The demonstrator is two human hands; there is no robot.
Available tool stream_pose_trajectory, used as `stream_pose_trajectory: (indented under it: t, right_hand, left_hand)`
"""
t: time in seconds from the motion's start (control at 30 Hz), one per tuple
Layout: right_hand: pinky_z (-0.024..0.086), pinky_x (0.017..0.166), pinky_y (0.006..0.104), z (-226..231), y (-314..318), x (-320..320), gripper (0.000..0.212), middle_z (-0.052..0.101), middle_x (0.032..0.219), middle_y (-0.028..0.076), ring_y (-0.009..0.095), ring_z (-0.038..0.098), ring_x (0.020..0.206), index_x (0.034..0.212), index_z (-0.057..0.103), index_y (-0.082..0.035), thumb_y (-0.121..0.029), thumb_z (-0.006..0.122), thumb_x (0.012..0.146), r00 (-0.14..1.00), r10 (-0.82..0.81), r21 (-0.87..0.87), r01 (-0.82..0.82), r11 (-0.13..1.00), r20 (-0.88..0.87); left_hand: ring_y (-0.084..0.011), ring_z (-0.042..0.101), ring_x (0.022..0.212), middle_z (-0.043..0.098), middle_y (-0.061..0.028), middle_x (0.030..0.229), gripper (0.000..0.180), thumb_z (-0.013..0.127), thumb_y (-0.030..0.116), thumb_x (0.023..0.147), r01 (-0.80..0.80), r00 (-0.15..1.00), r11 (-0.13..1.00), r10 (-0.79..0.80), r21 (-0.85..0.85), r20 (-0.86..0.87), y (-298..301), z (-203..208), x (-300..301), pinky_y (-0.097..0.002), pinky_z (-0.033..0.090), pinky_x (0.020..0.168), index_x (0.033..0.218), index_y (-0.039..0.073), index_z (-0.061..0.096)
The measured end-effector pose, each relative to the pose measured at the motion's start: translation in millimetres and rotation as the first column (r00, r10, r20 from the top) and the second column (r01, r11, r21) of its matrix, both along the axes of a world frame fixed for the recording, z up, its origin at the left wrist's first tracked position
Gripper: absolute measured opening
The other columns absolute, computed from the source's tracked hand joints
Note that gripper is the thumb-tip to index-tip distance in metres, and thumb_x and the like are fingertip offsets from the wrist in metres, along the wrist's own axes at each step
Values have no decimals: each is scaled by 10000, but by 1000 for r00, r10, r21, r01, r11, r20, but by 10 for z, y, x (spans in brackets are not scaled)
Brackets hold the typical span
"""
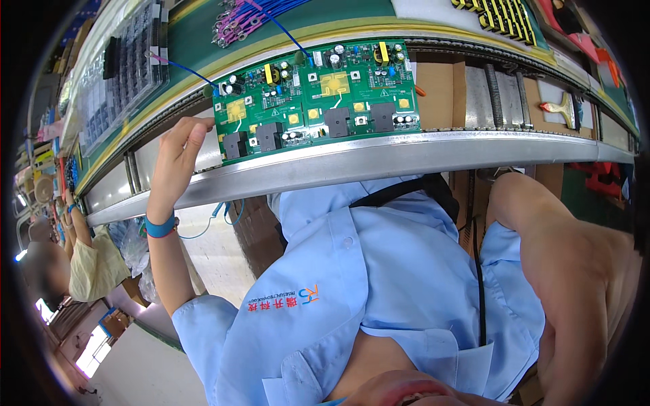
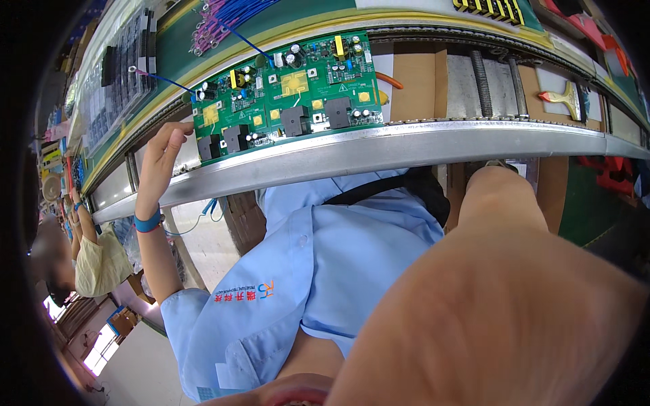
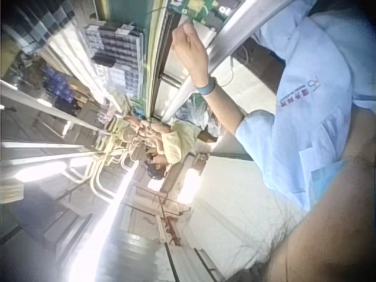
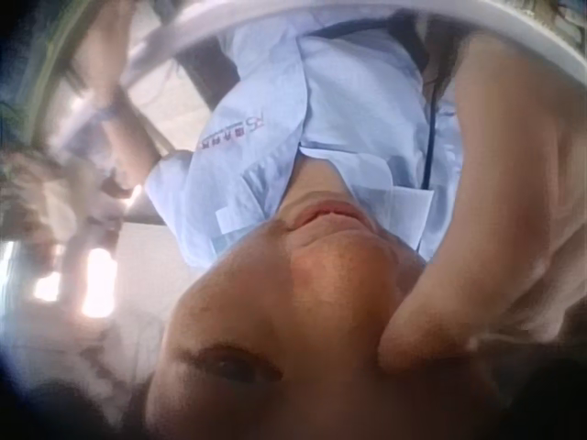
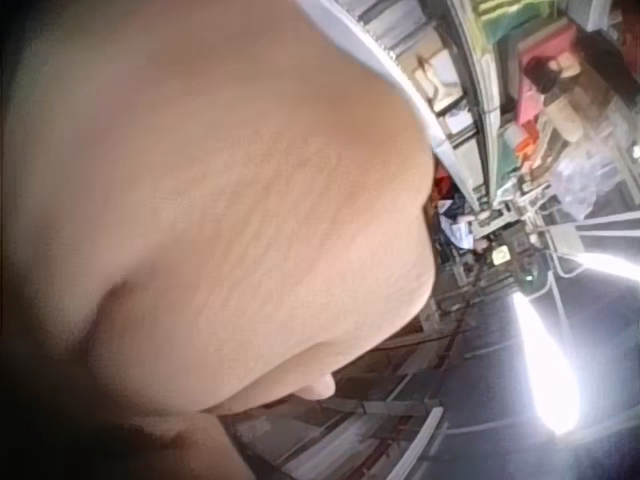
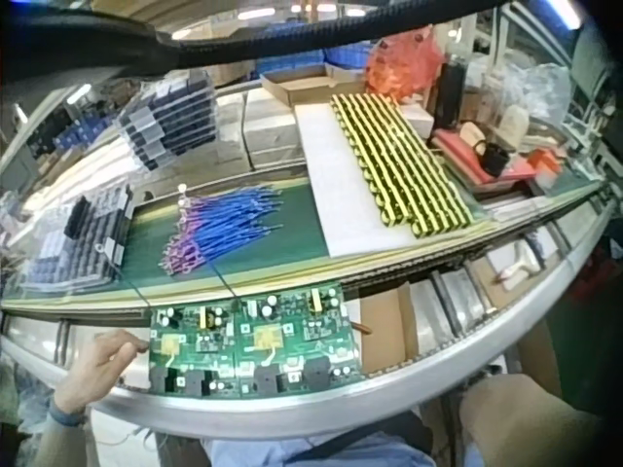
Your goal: The person is assembling electronic components onto printed circuit boards (PCBs) on an assembly line.
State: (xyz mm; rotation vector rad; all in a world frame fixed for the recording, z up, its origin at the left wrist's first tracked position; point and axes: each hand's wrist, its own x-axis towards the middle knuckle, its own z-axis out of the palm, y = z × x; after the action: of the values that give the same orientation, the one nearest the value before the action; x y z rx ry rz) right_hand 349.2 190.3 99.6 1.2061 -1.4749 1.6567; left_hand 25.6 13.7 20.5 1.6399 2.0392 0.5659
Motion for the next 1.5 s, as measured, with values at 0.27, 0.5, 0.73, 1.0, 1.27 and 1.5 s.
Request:
stream_pose_trajectory:
  t: [0.27,0.5,0.73,1.0,1.27,1.5]
  right_hand:
    - [463,618,290,-281,72,54,375,585,649,-7,141,512,512,636,588,-99,-369,636,891,928,-285,133,259,957,239]
    - [447,513,331,-691,-301,-273,150,595,685,16,193,599,658,683,576,-94,-186,684,732,334,-942,740,642,200,-35]
    - [494,486,357,-973,-129,-40,53,618,643,81,225,647,568,746,615,-70,-109,604,713,40,-974,952,224,-208,-222]
    - [516,578,430,-820,356,610,175,658,689,118,304,665,648,774,645,-93,-264,674,795,-354,-896,959,-181,-217,-269]
    - [537,660,454,-960,926,1350,202,669,758,167,360,670,754,796,671,-79,-260,738,736,-660,-660,933,-259,-250,-360]
    - [532,702,464,-1050,1356,1908,208,679,833,145,346,665,808,807,640,-92,-271,731,751,-757,-490,900,-332,-281,-432]
  left_hand:
    - [-270,617,847,644,-157,905,270,527,185,969,140,983,989,-145,46,115,281,10,128,-344,471,761,995,-51,655]
    - [-345,597,849,636,-185,916,222,570,-39,790,474,872,868,-486,148,54,956,-38,702,-394,482,772,996,-45,652]
    - [-337,606,843,628,-157,862,258,573,23,770,684,725,695,-679,222,-111,1507,-201,1377,-426,458,740,1007,29,676]
    - [-290,584,963,622,-117,969,251,604,93,833,640,767,754,-639,148,-65,1389,-266,1142,-405,401,849,1073,60,668]
    - [-352,597,995,623,-178,1042,232,567,120,870,561,819,824,-566,74,95,1108,-404,818,-429,476,872,1064,25,650]
    - [-354,610,946,638,-165,1019,250,586,157,879,622,783,783,-622,-26,24,1069,-537,754,-425,481,840,1087,35,649]
